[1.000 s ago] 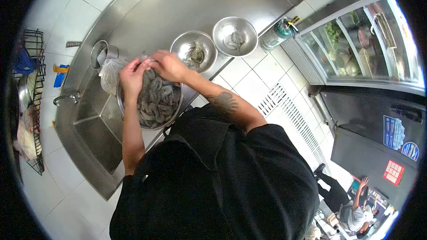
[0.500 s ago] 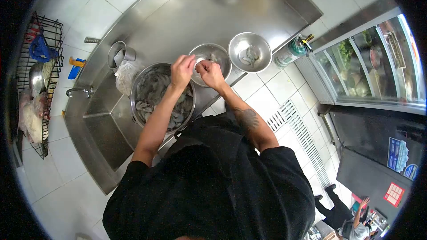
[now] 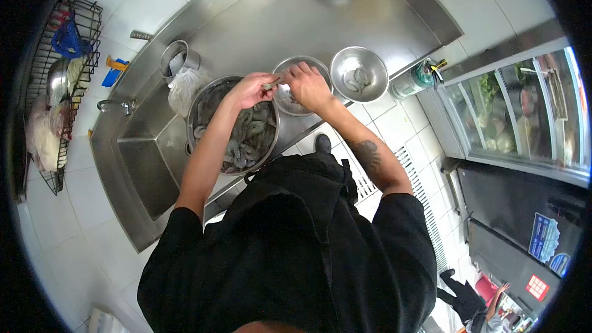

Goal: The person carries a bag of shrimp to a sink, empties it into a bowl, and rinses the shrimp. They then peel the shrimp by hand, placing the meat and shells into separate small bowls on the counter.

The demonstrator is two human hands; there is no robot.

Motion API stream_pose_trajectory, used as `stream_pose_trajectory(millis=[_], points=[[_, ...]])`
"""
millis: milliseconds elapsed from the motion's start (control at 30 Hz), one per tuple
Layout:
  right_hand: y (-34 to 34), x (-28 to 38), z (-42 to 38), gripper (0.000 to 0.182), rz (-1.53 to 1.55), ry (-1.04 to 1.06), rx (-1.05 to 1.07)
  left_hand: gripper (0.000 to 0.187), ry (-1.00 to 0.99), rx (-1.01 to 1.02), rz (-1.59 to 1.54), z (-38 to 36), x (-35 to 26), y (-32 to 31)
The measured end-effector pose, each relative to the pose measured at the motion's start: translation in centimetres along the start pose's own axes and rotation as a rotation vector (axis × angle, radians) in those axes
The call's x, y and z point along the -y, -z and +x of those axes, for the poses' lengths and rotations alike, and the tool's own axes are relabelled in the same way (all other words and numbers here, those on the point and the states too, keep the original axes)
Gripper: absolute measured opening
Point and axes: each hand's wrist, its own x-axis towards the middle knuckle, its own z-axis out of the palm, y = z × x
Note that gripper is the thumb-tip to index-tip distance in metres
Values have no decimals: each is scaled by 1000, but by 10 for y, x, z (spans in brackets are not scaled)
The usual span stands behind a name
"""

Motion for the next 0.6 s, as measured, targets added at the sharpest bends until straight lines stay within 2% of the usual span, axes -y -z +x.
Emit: stream_pose_trajectory(millis=[33,67,100,167,200,233,300,333,367,433,600], points=[[0,-4,1,30,-89,21,127,20,-6,39,-27,0,-1,-4],[-2,-6,-1,19,-92,65,54,23,-1,0,14,0,-2,-8],[-2,-9,-3,19,-88,87,57,23,-13,-16,2,0,-2,-12],[2,-12,-7,18,-85,94,113,29,-96,-66,191,-6,-3,-18],[5,-16,-8,13,-19,117,91,31,-196,-17,222,2,5,-5],[3,-21,-9,13,-14,128,95,31,-198,-28,216,0,3,-4],[-1,-32,-7,11,319,-70,195,28,-367,14,484,-4,-1,-4],[8,-27,-7,17,442,-68,142,24,-363,-10,386,-5,-2,-6],[14,-23,-7,17,439,-64,148,24,-366,-12,379,-6,-1,-5],[20,-17,-9,20,588,-241,171,22,-354,-10,271,-7,-1,-3],[5,-19,-19,21,703,-336,141,20,-404,-30,221,-8,4,-6]])
